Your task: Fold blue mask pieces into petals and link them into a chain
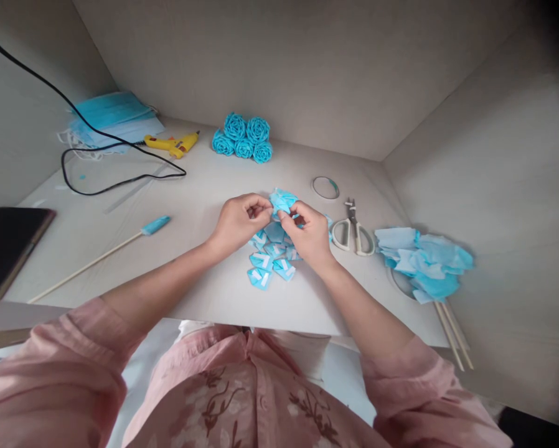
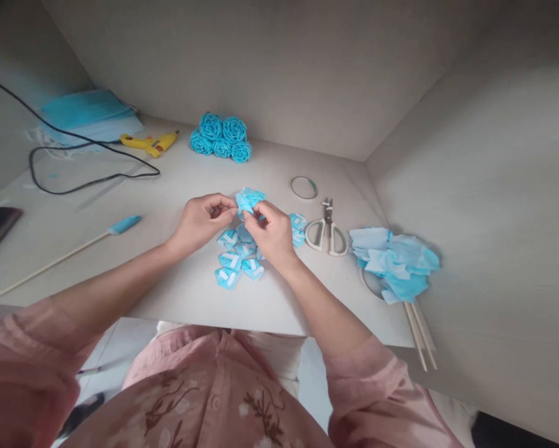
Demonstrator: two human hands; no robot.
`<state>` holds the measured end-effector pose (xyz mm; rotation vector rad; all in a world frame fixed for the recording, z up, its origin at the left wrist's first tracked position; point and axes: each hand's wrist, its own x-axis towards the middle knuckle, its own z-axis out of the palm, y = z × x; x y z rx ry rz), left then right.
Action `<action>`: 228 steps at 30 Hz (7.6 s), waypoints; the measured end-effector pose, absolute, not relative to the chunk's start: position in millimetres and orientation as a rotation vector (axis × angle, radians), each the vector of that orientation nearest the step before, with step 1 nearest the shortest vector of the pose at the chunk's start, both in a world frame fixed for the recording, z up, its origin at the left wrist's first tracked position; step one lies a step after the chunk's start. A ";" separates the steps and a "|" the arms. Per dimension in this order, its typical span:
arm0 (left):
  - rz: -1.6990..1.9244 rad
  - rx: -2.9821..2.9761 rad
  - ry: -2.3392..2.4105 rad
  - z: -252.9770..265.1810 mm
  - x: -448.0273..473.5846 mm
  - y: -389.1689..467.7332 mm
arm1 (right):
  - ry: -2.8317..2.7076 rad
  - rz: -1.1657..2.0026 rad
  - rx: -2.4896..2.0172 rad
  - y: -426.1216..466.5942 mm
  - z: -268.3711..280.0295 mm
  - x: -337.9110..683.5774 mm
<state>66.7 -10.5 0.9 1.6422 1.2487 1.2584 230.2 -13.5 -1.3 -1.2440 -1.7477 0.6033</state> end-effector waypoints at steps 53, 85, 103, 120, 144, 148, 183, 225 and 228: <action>1.102 1.125 0.885 2.0 59.5 -4.8 | -1.463 1.319 -1.050 -9.9 2.7 231.8; 1.082 1.182 0.943 6.6 60.6 -7.7 | -1.571 1.100 -1.131 -9.3 4.0 233.2; 1.057 1.199 0.945 4.8 55.2 -3.5 | -1.460 1.280 -1.123 -3.4 10.3 241.4; 1.042 1.265 1.007 8.2 51.5 -1.9 | -1.387 1.624 -1.111 -3.5 9.4 244.2; 1.393 2.394 1.183 4.0 53.4 -9.7 | -1.208 1.514 -1.066 -8.9 10.2 235.4; 1.416 2.093 1.228 9.6 57.2 -11.3 | -1.369 1.136 -1.097 -9.1 11.8 238.9; 1.158 1.560 1.139 13.6 59.2 -11.9 | -1.977 0.348 -1.082 -7.6 5.2 238.2; 1.197 1.870 1.165 7.6 59.9 -8.7 | -1.931 0.435 -1.134 -10.0 8.7 237.5; 1.220 1.719 1.139 6.4 57.8 -6.7 | -1.896 0.461 -1.161 -10.5 9.6 238.4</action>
